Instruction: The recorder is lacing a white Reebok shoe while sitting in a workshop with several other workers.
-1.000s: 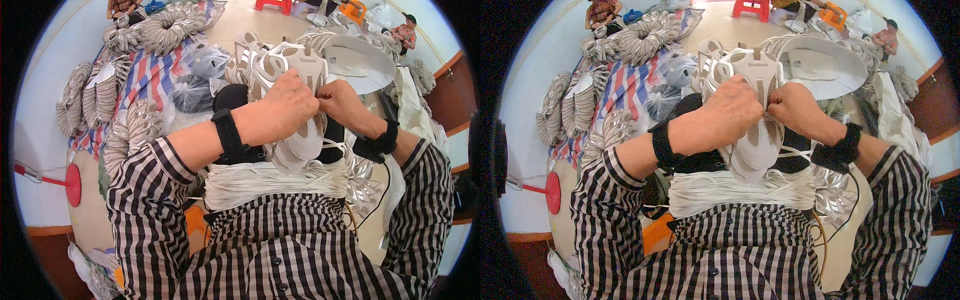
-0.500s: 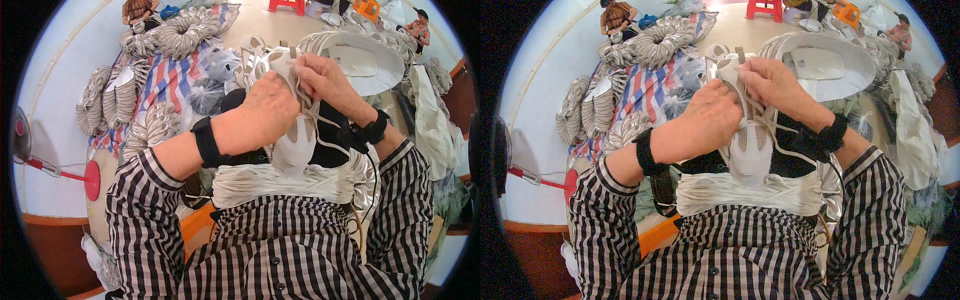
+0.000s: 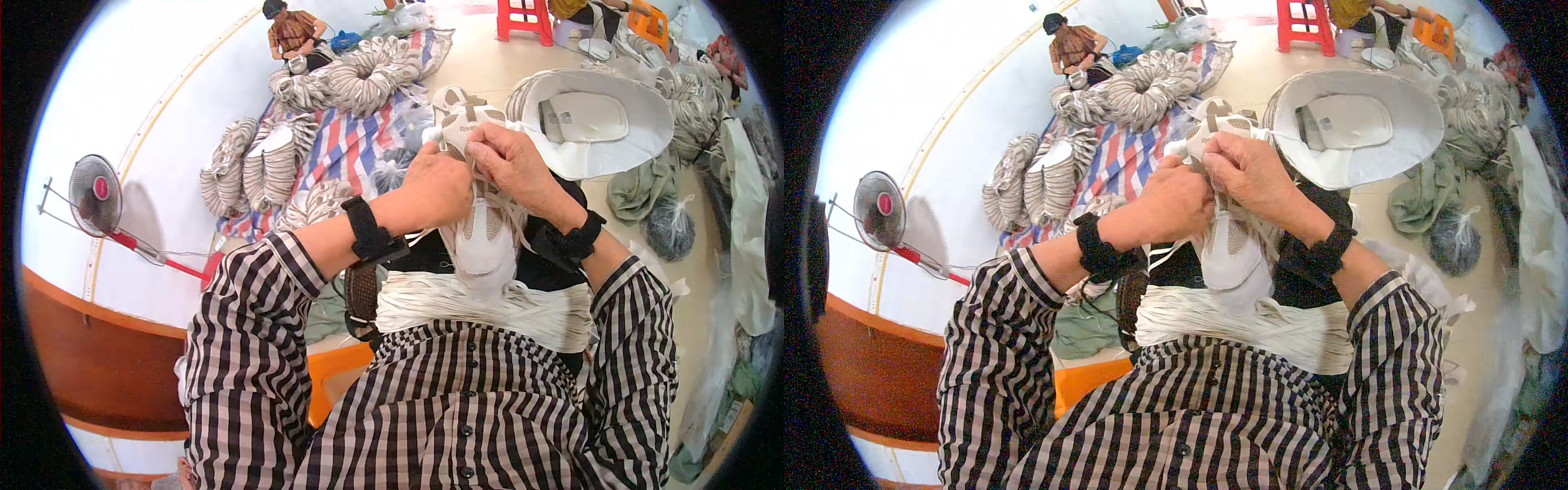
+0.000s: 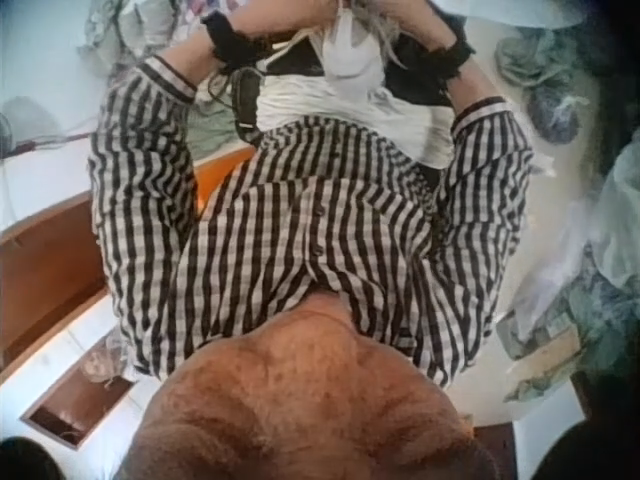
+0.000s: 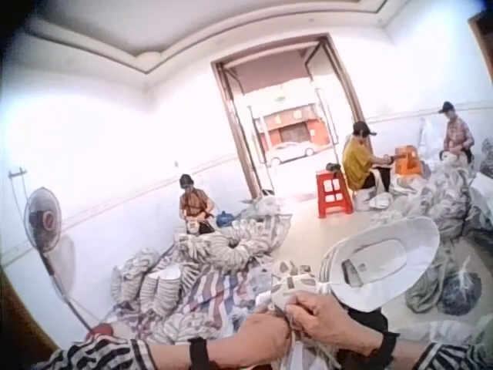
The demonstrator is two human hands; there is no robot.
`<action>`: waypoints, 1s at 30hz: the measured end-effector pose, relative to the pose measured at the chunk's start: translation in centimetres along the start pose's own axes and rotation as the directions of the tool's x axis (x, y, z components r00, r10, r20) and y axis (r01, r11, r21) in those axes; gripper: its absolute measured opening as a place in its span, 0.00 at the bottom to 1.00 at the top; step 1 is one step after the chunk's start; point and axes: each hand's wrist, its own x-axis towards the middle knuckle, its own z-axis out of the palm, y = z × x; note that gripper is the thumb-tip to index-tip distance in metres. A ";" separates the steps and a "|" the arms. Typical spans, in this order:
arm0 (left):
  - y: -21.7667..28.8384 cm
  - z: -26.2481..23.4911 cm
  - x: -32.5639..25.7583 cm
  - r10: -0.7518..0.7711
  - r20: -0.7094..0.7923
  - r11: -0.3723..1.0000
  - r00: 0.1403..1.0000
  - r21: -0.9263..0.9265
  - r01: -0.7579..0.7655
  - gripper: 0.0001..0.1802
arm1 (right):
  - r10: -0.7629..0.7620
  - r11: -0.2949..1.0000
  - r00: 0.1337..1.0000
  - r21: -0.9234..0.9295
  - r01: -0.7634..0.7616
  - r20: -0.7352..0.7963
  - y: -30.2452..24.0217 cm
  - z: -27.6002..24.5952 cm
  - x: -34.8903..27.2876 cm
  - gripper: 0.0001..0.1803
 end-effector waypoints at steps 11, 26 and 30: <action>-1.6 0.3 1.3 -0.064 0.136 0.987 0.989 -0.138 0.083 0.13 | -0.171 0.962 0.983 -0.227 0.151 -0.069 0.4 0.5 0.0 0.11; -1.0 -0.1 0.2 -0.232 -0.272 0.483 0.934 -0.866 -0.132 0.12 | 0.002 0.997 0.990 0.078 0.010 -0.144 0.3 0.1 0.2 0.10; -0.3 -0.7 0.7 -0.214 -0.193 0.365 0.958 -0.925 -0.105 0.10 | 0.084 0.984 0.989 0.165 -0.063 -0.122 -0.4 -0.7 0.1 0.11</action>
